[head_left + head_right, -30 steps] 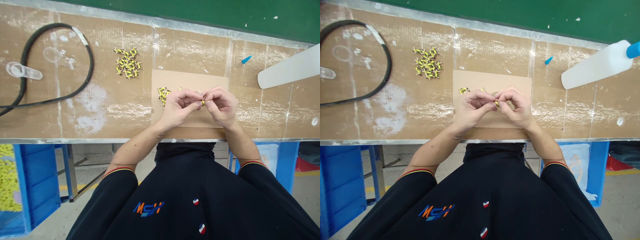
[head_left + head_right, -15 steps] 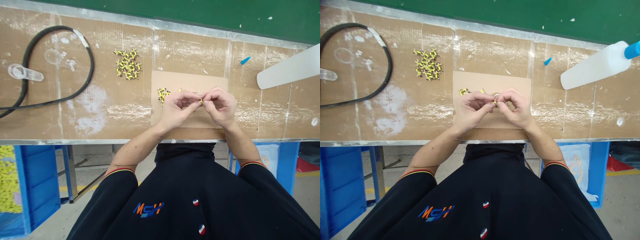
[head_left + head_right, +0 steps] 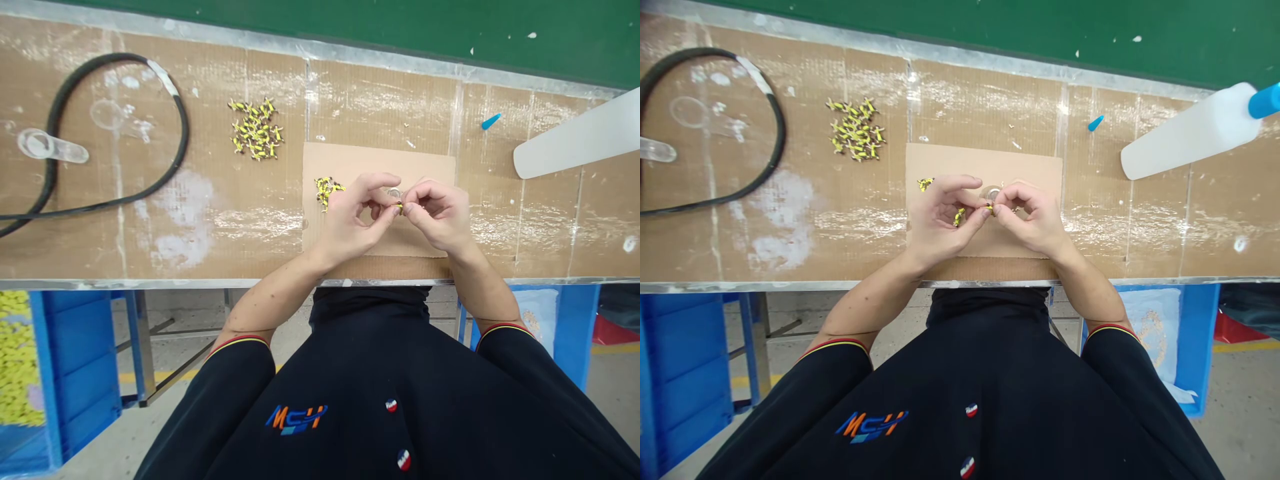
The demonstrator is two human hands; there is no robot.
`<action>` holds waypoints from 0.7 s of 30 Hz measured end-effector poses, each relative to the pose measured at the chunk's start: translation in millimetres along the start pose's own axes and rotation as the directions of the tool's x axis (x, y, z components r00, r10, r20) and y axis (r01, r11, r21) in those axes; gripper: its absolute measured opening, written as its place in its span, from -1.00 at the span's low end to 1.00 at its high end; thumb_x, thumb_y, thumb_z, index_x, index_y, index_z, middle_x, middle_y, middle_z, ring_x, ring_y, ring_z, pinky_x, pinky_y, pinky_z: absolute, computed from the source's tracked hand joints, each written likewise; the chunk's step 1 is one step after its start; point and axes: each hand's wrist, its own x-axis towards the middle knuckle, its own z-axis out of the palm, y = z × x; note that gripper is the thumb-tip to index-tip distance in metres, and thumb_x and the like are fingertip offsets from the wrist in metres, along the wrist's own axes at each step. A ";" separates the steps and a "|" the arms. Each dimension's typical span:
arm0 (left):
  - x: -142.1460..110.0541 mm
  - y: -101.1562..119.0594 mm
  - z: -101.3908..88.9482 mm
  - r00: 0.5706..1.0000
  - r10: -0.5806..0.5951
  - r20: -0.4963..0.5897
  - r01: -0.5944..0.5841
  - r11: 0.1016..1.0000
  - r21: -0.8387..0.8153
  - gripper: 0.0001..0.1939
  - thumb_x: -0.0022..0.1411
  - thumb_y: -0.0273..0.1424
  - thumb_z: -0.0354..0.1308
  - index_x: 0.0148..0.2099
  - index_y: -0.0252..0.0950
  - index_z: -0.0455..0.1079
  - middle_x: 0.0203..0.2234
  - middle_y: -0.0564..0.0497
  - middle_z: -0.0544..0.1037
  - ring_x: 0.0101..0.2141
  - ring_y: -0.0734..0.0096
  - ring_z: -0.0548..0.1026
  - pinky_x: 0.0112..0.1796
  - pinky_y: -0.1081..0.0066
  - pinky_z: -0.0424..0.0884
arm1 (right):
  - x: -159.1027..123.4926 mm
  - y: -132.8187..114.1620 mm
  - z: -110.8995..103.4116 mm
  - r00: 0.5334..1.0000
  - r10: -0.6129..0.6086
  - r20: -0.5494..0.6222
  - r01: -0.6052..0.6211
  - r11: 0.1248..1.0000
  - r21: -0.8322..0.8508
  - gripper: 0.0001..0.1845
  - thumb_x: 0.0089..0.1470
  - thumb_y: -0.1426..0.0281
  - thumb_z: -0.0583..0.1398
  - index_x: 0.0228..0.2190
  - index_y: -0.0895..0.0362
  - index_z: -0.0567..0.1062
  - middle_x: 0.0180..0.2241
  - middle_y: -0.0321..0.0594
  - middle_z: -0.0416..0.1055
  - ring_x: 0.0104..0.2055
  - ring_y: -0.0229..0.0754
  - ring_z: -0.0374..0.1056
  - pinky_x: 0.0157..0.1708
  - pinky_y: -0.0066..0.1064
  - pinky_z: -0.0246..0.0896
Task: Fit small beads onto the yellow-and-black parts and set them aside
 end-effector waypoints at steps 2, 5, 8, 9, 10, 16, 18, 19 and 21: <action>-0.6 -1.2 -0.7 1.000 -0.004 0.003 0.004 1.000 0.019 -0.59 0.24 -0.29 0.42 0.10 -0.13 0.47 -0.38 0.12 0.62 -0.41 0.56 0.58 -0.35 0.50 0.49 | -0.3 -0.6 0.6 1.000 0.005 0.004 -0.005 1.000 0.019 -0.75 0.20 0.22 0.29 -0.45 0.08 0.50 -0.47 -0.31 0.45 -0.43 -0.29 0.34 -0.38 -0.38 0.34; -0.7 -2.4 -1.0 1.000 0.005 -0.005 -0.004 1.000 0.024 -0.57 0.23 -0.29 0.42 0.12 -0.10 0.46 -0.39 0.14 0.61 -0.41 0.55 0.58 -0.33 0.48 0.49 | -0.9 -0.9 1.4 0.999 0.029 0.016 -0.029 0.999 0.028 -0.75 0.20 0.21 0.29 -0.44 0.08 0.50 -0.47 -0.32 0.45 -0.43 -0.30 0.34 -0.38 -0.39 0.34; -0.3 -2.2 -1.0 1.000 0.022 0.009 -0.022 0.999 0.025 -0.55 0.23 -0.30 0.41 0.15 -0.09 0.44 -0.41 0.16 0.60 -0.45 0.59 0.54 -0.35 0.50 0.49 | -1.0 -1.0 2.3 0.998 0.058 0.026 -0.059 0.998 0.035 -0.73 0.20 0.18 0.29 -0.44 0.08 0.50 -0.47 -0.32 0.46 -0.44 -0.30 0.35 -0.39 -0.39 0.33; -0.1 -2.0 -1.1 1.000 0.021 0.014 -0.021 0.999 0.032 -0.55 0.24 -0.30 0.40 0.15 -0.09 0.44 -0.42 0.16 0.60 -0.47 0.60 0.52 -0.36 0.50 0.49 | -1.0 -1.1 2.6 0.998 0.064 0.027 -0.065 0.997 0.040 -0.73 0.20 0.18 0.29 -0.44 0.08 0.50 -0.47 -0.32 0.46 -0.44 -0.30 0.35 -0.39 -0.39 0.33; 0.0 -1.7 -1.3 1.000 0.016 0.015 -0.017 0.999 0.041 -0.54 0.24 -0.30 0.40 0.16 -0.09 0.43 -0.43 0.17 0.60 -0.49 0.60 0.50 -0.36 0.50 0.48 | -1.0 -1.1 2.8 0.997 0.071 0.025 -0.072 0.996 0.046 -0.72 0.20 0.18 0.29 -0.44 0.08 0.50 -0.47 -0.32 0.46 -0.44 -0.30 0.35 -0.40 -0.40 0.33; -0.2 -1.7 -3.3 0.997 0.071 0.032 -0.073 0.995 0.061 -0.53 0.29 -0.32 0.36 0.21 -0.06 0.40 -0.44 0.18 0.58 -0.49 0.61 0.49 -0.38 0.52 0.46 | -1.9 0.5 3.0 0.994 0.107 0.032 -0.109 0.991 0.079 -0.67 0.19 0.11 0.31 -0.43 0.09 0.50 -0.47 -0.32 0.47 -0.43 -0.30 0.38 -0.40 -0.40 0.35; -0.8 -1.6 -4.8 0.994 0.095 0.053 -0.099 0.991 0.095 -0.52 0.32 -0.32 0.34 0.24 -0.05 0.37 -0.41 0.18 0.58 -0.46 0.61 0.50 -0.35 0.52 0.47 | -2.3 1.3 2.2 0.992 0.123 0.043 -0.126 0.989 0.082 -0.68 0.20 0.11 0.32 -0.43 0.09 0.51 -0.48 -0.32 0.47 -0.44 -0.30 0.37 -0.40 -0.39 0.34; -1.0 -1.3 -5.7 0.993 0.096 0.065 -0.103 0.987 0.123 -0.52 0.33 -0.32 0.33 0.25 -0.05 0.36 -0.40 0.18 0.58 -0.45 0.61 0.51 -0.33 0.51 0.48 | -2.3 1.5 1.7 0.990 0.131 0.048 -0.135 0.988 0.081 -0.68 0.20 0.12 0.32 -0.42 0.08 0.52 -0.48 -0.31 0.47 -0.44 -0.29 0.37 -0.41 -0.39 0.33; -0.9 -0.4 -7.8 0.992 0.082 0.093 -0.097 0.979 0.180 -0.52 0.35 -0.33 0.30 0.27 -0.06 0.33 -0.37 0.17 0.59 -0.45 0.61 0.51 -0.30 0.49 0.50 | -2.0 1.5 0.3 0.988 0.145 0.058 -0.148 0.987 0.066 -0.71 0.19 0.15 0.33 -0.43 0.08 0.53 -0.48 -0.31 0.48 -0.45 -0.29 0.36 -0.42 -0.39 0.31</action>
